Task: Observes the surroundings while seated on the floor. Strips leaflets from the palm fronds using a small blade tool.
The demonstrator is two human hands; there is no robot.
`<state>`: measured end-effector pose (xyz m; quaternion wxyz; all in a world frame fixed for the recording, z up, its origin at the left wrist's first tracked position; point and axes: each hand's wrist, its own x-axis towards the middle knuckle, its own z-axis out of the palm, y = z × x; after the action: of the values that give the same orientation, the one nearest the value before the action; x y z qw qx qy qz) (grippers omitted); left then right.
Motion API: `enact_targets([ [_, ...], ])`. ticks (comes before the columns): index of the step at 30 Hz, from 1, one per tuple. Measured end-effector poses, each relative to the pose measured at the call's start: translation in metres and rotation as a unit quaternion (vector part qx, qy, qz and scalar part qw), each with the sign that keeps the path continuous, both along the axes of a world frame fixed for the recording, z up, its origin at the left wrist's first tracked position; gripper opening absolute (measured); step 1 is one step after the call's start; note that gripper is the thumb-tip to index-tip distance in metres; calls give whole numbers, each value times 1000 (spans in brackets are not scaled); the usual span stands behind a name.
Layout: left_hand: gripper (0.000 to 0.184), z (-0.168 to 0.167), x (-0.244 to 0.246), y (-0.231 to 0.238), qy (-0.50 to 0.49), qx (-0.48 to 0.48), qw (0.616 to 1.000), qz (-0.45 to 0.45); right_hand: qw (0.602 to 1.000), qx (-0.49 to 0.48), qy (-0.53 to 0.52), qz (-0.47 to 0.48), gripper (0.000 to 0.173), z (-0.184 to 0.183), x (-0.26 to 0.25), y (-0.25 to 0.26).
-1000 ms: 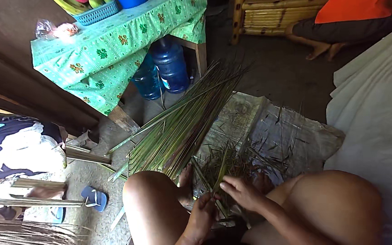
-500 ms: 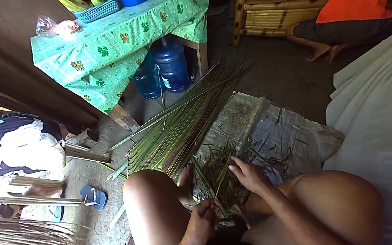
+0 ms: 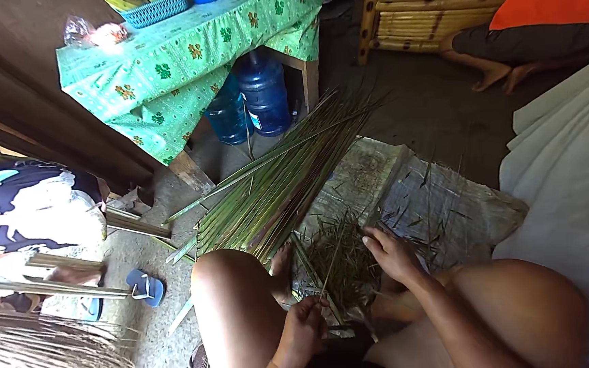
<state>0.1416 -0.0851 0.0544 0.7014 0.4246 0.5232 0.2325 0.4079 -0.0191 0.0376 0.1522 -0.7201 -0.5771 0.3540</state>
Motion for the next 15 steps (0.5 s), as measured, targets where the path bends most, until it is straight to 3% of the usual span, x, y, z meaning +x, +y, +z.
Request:
enact_targets([
  [5, 27, 0, 10, 13, 16, 11, 1000, 10, 983, 21, 65, 170, 40, 10, -38, -30],
  [8, 22, 0, 16, 15, 32, 39, 999, 6, 971, 51, 29, 232, 41, 6, -58, -39],
  [15, 26, 3, 11, 7, 11, 42, 999, -15, 994, 58, -13, 95, 43, -2, -30, -12],
])
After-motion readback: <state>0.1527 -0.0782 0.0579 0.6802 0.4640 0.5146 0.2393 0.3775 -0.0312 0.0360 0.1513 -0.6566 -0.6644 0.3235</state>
